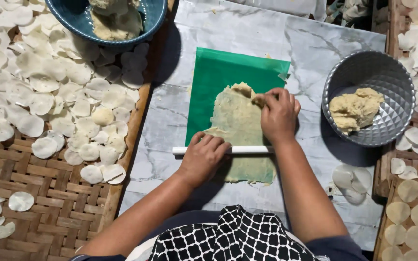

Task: Rolling out small portions of dough into thin sheets using a rolling pin on a plastic mat

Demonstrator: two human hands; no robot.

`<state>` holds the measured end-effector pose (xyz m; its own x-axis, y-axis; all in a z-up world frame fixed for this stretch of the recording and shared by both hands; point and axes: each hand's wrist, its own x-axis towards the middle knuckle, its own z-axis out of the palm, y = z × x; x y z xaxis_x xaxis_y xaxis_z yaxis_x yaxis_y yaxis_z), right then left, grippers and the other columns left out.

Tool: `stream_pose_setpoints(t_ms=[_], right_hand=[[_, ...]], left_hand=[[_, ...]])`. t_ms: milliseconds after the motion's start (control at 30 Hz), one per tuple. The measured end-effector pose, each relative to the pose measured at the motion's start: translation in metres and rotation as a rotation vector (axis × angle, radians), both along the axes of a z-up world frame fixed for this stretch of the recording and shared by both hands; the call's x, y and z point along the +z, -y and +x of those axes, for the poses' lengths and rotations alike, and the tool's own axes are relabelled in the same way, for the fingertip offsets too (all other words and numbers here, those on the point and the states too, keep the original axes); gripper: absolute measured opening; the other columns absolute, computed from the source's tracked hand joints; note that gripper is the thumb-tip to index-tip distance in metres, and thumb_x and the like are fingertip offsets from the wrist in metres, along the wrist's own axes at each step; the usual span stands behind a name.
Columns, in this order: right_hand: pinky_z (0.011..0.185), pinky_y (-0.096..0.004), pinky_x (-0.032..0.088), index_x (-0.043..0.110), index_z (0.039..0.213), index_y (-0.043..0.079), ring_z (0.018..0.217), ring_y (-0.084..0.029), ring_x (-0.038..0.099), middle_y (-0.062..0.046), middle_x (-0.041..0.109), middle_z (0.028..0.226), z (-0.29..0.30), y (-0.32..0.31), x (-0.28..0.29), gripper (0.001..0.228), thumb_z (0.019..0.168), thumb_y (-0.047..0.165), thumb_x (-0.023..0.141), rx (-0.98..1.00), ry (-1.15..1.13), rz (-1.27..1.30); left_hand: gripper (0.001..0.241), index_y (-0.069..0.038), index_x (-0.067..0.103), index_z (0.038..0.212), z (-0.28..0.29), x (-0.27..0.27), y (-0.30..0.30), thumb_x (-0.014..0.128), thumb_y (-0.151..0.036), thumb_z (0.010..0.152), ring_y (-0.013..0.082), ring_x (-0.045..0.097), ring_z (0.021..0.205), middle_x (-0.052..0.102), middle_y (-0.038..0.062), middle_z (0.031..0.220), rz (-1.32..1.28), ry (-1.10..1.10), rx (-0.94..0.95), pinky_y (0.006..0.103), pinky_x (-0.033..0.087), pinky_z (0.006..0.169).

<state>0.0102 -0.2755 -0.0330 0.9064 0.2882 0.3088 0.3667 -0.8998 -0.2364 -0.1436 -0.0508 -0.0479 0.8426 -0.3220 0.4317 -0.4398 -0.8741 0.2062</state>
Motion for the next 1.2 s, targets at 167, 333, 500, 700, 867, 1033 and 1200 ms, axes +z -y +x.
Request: stream_pose_setpoints(t_ms=[167,333,500,700,867,1033,1200], right_hand=[[0.097,-0.045,0.044,0.071,0.107,0.023,0.108,-0.027,0.062,0.001,0.06,0.112,-0.052,0.0,0.041,0.02,0.095,0.02,0.056,0.111,-0.114,0.17],[0.097,-0.043,0.047,0.062,0.084,0.027,0.084,-0.018,0.07,0.006,0.061,0.074,-0.067,0.013,0.044,0.042,0.103,0.059,0.043,0.266,-0.096,-0.158],[0.074,-0.041,0.045,0.048,0.077,0.021,0.072,-0.026,0.063,0.0,0.05,0.072,-0.004,0.018,0.039,0.048,0.114,0.052,0.044,0.104,0.252,-0.16],[0.073,-0.043,0.044,0.054,0.085,0.018,0.08,-0.029,0.063,-0.003,0.052,0.082,0.025,0.014,0.005,0.042,0.112,0.05,0.047,0.07,0.226,-0.157],[0.087,-0.05,0.043,0.05,0.13,0.01,0.115,-0.035,0.056,-0.015,0.044,0.137,0.028,-0.001,0.011,0.038,0.106,0.039,0.053,-0.012,0.141,-0.116],[0.101,-0.054,0.04,0.041,0.158,0.002,0.14,-0.038,0.048,-0.022,0.028,0.167,0.011,-0.005,0.008,0.055,0.111,0.029,0.045,0.003,0.095,-0.118],[0.107,-0.056,0.032,0.042,0.158,0.005,0.147,-0.038,0.04,-0.019,0.041,0.162,0.018,0.0,0.011,0.051,0.113,0.03,0.042,0.083,0.036,-0.097]], left_hand=[[0.016,-0.018,0.068,0.105,0.004,0.029,-0.001,0.062,-0.027,0.092,0.023,0.063,0.092,0.062,0.003,0.093,-0.001,0.084,-0.01,0.0428,0.046,0.094],[0.012,-0.016,0.069,0.104,0.045,0.052,0.006,0.06,-0.022,0.099,0.0262,0.063,0.091,0.061,0.007,0.094,-0.055,0.174,0.034,0.0432,0.049,0.091],[0.029,-0.02,0.066,0.097,0.136,0.062,-0.003,0.07,-0.047,0.087,0.0226,0.062,0.085,0.06,0.001,0.086,-0.043,0.221,-0.023,0.0379,0.051,0.075],[0.057,-0.01,0.045,0.15,0.169,0.035,-0.018,0.043,-0.046,0.106,0.0327,0.048,0.137,0.047,0.016,0.153,0.046,-0.266,0.139,0.0449,0.041,0.108],[0.06,-0.011,0.032,0.161,0.165,0.044,-0.012,0.034,-0.04,0.109,0.0327,0.02,0.156,0.028,0.016,0.168,0.04,-0.368,0.182,0.0535,0.01,0.125],[0.064,-0.014,0.021,0.166,0.155,0.042,-0.011,0.031,-0.043,0.11,0.0304,0.009,0.16,0.013,0.011,0.173,0.06,-0.377,0.247,0.0559,0.0,0.127],[0.059,-0.018,0.029,0.164,0.16,0.042,-0.013,0.032,-0.04,0.11,0.0308,0.014,0.158,0.026,0.007,0.171,0.043,-0.378,0.229,0.0573,0.003,0.126]])
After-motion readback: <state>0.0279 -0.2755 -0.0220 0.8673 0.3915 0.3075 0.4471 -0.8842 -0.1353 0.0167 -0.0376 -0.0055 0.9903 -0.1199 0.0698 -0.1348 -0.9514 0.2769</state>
